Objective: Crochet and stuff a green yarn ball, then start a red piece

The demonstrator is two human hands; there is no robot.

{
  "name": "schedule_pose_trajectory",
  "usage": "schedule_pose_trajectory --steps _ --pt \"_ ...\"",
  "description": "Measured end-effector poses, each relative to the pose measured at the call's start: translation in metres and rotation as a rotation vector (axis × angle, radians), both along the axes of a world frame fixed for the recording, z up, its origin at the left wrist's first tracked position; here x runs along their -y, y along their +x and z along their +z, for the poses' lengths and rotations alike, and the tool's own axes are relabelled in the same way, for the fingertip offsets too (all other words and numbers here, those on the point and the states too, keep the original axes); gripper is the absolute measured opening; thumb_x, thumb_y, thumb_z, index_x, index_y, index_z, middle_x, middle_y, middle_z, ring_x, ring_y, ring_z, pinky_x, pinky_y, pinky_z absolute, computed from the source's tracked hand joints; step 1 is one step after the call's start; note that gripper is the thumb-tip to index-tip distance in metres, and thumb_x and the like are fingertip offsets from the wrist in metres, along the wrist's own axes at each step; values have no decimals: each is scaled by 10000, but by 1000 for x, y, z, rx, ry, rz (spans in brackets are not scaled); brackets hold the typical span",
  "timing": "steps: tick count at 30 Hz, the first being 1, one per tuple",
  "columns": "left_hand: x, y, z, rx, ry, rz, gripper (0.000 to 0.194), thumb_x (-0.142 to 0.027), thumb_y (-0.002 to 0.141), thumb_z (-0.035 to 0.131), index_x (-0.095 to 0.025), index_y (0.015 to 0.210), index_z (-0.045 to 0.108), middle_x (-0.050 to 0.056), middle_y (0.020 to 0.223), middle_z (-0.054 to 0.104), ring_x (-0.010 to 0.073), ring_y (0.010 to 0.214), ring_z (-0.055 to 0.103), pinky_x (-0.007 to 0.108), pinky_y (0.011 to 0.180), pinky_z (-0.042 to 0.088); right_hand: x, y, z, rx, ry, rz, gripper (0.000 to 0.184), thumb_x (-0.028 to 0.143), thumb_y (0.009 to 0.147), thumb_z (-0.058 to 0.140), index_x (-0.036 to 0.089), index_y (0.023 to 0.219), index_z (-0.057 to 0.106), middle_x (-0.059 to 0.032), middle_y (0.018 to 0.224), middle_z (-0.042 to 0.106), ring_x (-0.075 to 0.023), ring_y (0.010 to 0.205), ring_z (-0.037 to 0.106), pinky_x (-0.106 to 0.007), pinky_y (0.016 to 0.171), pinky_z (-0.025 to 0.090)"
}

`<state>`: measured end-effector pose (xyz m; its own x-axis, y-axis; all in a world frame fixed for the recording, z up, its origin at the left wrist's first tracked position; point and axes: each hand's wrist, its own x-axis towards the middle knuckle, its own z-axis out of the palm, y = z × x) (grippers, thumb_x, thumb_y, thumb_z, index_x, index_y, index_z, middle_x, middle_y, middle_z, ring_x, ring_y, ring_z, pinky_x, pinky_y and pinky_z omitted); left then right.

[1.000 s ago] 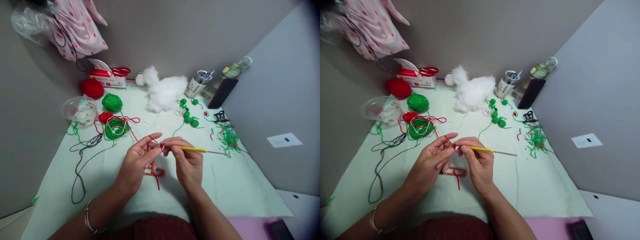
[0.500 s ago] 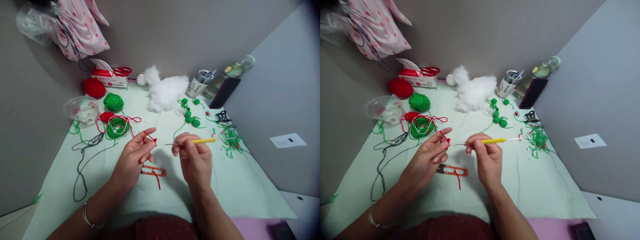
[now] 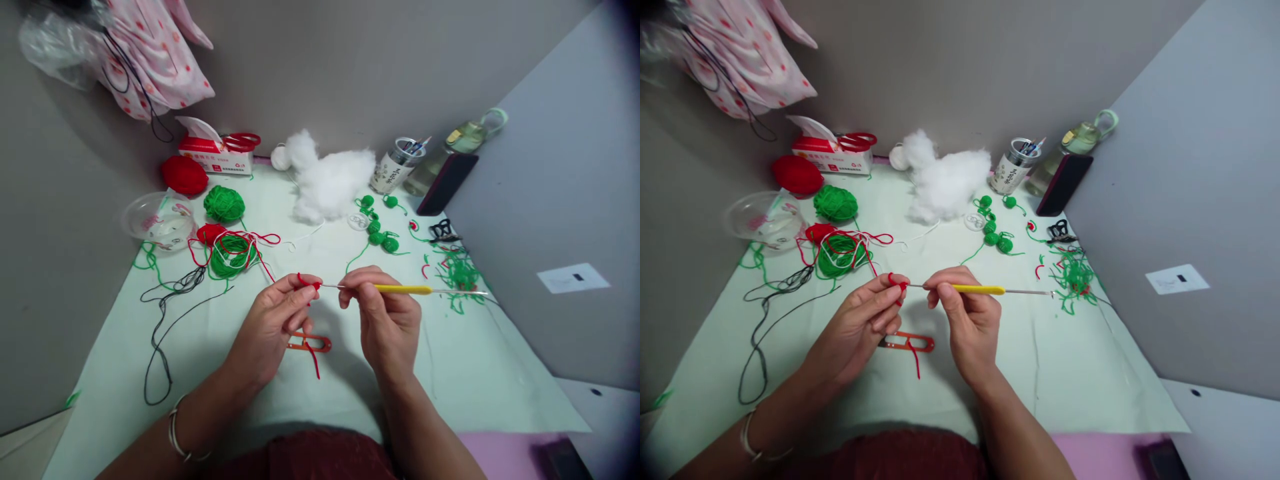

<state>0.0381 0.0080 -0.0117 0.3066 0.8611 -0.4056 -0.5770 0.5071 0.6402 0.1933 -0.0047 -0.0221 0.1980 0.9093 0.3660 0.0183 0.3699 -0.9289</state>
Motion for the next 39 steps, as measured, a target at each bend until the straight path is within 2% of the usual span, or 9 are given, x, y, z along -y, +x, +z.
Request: schedule_pose_trajectory --steps 14,24,31,39 --pt "2 -1 0 32 -16 -8 136 -230 771 861 -152 860 793 -85 567 468 11 449 322 134 464 408 0 0 0 -8 35 12 175 240 1018 618 233 951 779 -33 843 688 -163 717 594 -341 646 490" --pt "0 1 0 57 -15 7 119 -219 780 855 -149 848 788 -58 671 590 -11 436 347 122 451 423 2 -1 -2 -25 66 31 183 225 1025 612 237 972 786 -27 840 690 -161 726 592 -340 651 477" --pt "1 0 0 56 -25 15 131 -230 764 868 -151 816 779 -73 614 537 -3 433 341 122 444 424 2 -2 0 -11 71 29 187 204 1026 610 237 981 788 -26 856 695 -161 739 592 -339 649 472" --pt "1 1 -1 49 -27 14 129 -235 758 871 -158 806 780 -57 676 584 -8 428 345 132 444 437 2 -2 1 3 80 51 198 186 1031 601 234 984 787 -26 881 700 -155 742 599 -336 653 482"
